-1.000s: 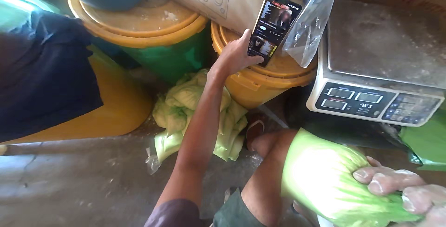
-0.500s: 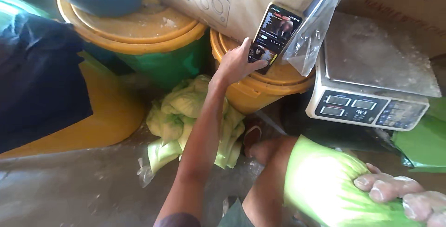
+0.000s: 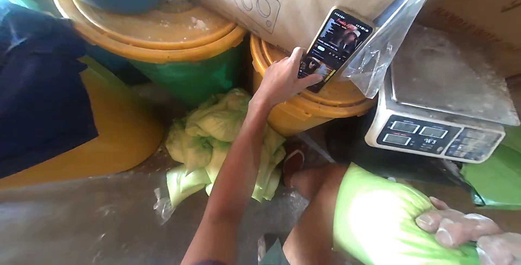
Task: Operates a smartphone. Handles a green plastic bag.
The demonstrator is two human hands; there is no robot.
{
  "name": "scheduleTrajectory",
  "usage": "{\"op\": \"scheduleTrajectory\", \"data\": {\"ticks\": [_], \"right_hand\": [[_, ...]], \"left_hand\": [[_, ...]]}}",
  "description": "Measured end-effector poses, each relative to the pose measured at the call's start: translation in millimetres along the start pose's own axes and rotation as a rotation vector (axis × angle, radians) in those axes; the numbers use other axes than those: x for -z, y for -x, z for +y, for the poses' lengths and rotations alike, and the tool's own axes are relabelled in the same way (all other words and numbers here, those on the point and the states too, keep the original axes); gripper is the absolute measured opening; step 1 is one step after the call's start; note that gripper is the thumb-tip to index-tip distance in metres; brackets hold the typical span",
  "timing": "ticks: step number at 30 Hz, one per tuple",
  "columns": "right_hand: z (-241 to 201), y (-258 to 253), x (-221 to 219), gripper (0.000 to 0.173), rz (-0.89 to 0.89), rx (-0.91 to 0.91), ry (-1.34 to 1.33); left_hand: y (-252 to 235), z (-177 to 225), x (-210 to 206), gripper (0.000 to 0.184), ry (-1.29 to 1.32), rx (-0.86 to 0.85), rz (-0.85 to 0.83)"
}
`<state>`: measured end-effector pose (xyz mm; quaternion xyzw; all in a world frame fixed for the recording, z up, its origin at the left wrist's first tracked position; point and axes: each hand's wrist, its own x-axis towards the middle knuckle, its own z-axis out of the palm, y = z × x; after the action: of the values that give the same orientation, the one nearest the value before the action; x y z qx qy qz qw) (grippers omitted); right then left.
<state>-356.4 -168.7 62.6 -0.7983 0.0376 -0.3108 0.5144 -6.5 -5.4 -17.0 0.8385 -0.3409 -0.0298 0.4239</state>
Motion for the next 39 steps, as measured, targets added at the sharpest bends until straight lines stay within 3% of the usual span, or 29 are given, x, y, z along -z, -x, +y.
{"op": "scheduleTrajectory", "data": {"ticks": [4,8,11,13,17,21,27,35,39], "right_hand": [[-0.2,-2.4,0.0,0.038,-0.043,0.026,-0.052],[15.0,5.3,8.9,0.038,-0.056,0.114,-0.147],[10.1,10.5,13.8,0.041,0.001,0.038,-0.103],[3.6,6.4,16.6,0.040,0.023,0.011,-0.098],[-4.8,-6.4,27.6,0.038,-0.129,0.066,-0.144],[-7.0,-6.0,28.5,0.035,-0.104,0.086,-0.185],[-12.0,-2.7,12.0,0.034,0.040,0.137,-0.251],[-16.6,0.6,-0.6,0.033,0.195,0.205,-0.153],[-15.3,3.1,-3.8,0.024,0.249,0.215,-0.118]], "left_hand": [[-0.1,2.0,0.3,0.073,0.052,0.017,0.020],[7.0,-1.3,-3.6,0.078,0.134,-0.050,0.247],[72.4,43.2,-6.0,0.067,0.166,-0.047,0.520],[129.1,88.6,-27.6,0.055,0.329,-0.077,0.575],[201.8,175.9,-75.2,0.069,0.565,-0.242,0.240],[219.7,224.8,-87.3,0.062,0.426,-0.316,0.081],[214.4,230.6,-110.7,0.067,0.076,-0.307,0.138],[199.9,246.5,-111.3,0.061,0.034,-0.352,0.199],[199.9,248.7,-111.9,0.053,-0.032,-0.357,0.179]]}}
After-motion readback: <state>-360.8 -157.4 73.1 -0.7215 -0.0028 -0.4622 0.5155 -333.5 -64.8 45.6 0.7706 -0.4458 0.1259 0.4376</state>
